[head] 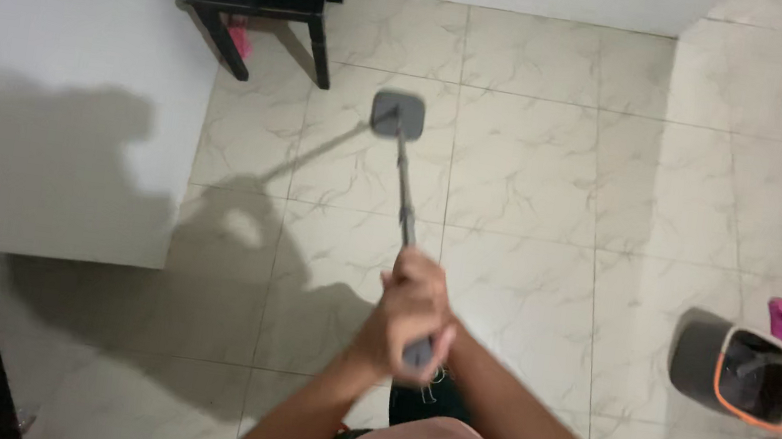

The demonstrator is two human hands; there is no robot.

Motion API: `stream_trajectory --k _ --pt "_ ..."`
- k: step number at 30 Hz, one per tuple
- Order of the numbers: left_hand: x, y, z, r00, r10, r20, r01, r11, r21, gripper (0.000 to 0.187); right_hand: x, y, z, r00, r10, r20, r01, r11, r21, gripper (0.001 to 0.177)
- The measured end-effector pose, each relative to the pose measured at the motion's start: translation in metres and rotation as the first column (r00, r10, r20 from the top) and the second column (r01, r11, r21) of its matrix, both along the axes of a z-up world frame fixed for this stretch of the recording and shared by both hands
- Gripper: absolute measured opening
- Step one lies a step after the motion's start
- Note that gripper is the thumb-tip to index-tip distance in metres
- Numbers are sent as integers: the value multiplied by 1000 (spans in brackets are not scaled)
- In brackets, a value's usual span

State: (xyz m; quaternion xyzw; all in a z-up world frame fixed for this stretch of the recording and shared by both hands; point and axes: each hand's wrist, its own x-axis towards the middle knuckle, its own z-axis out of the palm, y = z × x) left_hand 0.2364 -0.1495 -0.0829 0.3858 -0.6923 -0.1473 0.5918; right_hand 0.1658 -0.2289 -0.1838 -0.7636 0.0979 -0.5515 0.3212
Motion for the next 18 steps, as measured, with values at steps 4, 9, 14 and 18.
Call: stream_trajectory --k 4,9,14,18 --pt "32 -102 -39 995 6 102 -30 972 232 19 22 -121 -25 945 164 -284 -95 966 241 31" --pt "49 -176 -53 988 15 155 -65 944 325 21 34 -198 -30 913 197 -358 -77 944 322 34" --pt "48 -184 -49 989 0 150 -48 948 314 18 33 -205 -23 890 186 -416 -28 933 359 42" --pt "37 -149 -53 989 4 151 -54 943 328 20 28 -168 -19 914 154 -375 -25 945 327 44"
